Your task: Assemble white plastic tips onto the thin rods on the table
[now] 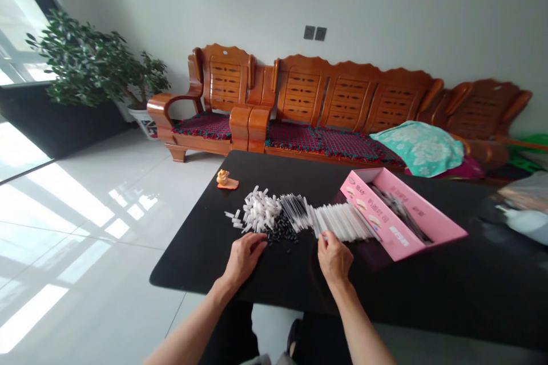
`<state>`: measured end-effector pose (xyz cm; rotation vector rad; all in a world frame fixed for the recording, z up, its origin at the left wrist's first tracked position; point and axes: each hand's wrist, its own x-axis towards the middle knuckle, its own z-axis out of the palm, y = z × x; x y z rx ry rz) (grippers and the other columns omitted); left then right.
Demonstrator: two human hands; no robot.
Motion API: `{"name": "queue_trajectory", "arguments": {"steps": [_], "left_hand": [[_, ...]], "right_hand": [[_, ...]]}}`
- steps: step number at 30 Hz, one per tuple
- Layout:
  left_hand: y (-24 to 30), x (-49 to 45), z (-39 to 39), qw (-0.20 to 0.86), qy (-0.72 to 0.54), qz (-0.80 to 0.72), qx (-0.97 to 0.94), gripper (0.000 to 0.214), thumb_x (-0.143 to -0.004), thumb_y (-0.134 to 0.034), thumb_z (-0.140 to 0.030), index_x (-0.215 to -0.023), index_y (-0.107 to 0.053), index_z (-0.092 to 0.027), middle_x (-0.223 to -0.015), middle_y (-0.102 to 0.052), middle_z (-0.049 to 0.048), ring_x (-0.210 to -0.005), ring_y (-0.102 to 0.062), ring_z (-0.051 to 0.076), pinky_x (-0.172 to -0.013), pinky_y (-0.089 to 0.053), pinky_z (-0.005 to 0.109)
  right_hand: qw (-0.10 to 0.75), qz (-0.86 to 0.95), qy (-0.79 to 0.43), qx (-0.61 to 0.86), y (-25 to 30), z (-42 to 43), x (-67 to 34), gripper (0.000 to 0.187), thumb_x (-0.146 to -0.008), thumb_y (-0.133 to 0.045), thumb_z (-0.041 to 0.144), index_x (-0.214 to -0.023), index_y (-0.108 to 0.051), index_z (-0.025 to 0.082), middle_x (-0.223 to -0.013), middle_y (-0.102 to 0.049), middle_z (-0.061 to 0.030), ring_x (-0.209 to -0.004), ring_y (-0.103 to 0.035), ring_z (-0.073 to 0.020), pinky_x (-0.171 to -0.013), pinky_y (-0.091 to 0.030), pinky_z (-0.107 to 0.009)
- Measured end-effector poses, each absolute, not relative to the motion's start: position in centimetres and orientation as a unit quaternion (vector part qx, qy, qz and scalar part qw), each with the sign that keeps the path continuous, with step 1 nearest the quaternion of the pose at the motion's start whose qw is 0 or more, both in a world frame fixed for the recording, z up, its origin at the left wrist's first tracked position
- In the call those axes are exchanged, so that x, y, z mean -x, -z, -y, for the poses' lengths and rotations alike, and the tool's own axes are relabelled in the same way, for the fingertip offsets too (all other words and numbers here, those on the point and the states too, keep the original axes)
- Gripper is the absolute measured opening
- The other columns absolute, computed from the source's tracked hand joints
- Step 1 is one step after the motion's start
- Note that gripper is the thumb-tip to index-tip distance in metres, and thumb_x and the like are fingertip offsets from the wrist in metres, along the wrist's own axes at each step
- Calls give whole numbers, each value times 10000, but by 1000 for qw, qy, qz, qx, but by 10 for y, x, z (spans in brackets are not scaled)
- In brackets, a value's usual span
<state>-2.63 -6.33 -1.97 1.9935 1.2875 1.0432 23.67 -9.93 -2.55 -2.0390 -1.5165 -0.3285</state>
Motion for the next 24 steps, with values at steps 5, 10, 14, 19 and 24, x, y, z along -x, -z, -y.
{"name": "queue_trajectory", "arguments": {"steps": [5,10,14,19,24], "left_hand": [[12,24,71,298,-345,-415,-788,249,-940,-530,-342,-1045,-717,-214,-766,-641,14,-586,-562,110,-585,-453,215],[11,23,76,324,-284,-349,-832,264,-950,-508,-356,-1071,-711,-239,-772,-649,23,-596,-593,125,-579,-483,214],[14,26,72,339,-248,-309,-853,269,-945,-512,-387,-1071,-713,-259,-802,-682,26,-651,-646,149,-618,-523,228],[20,26,62,327,-223,-279,-875,289,-925,-527,-425,-1038,-725,-248,-904,-725,42,-746,-689,178,-666,-541,238],[25,28,59,302,-218,-271,-888,311,-912,-524,-453,-1026,-727,-247,-960,-742,35,-770,-696,184,-681,-532,236]], "right_hand": [[359,578,118,723,35,120,-230,332,-986,-427,344,-896,-693,167,-816,-738,-72,-672,-674,-160,-633,-404,-237],[393,576,39,716,22,145,-203,321,-998,-402,309,-935,-682,166,-861,-729,-95,-762,-690,-168,-728,-471,-235],[427,560,-28,709,11,167,-170,303,-990,-393,285,-936,-671,179,-854,-719,-92,-794,-682,-173,-772,-490,-251],[368,599,-92,706,16,202,-122,208,-952,-451,232,-907,-651,197,-786,-710,-34,-715,-654,-138,-719,-457,-222],[252,654,-127,702,15,225,-96,213,-945,-503,318,-834,-645,206,-775,-718,-9,-695,-648,-129,-649,-401,-220]]}}
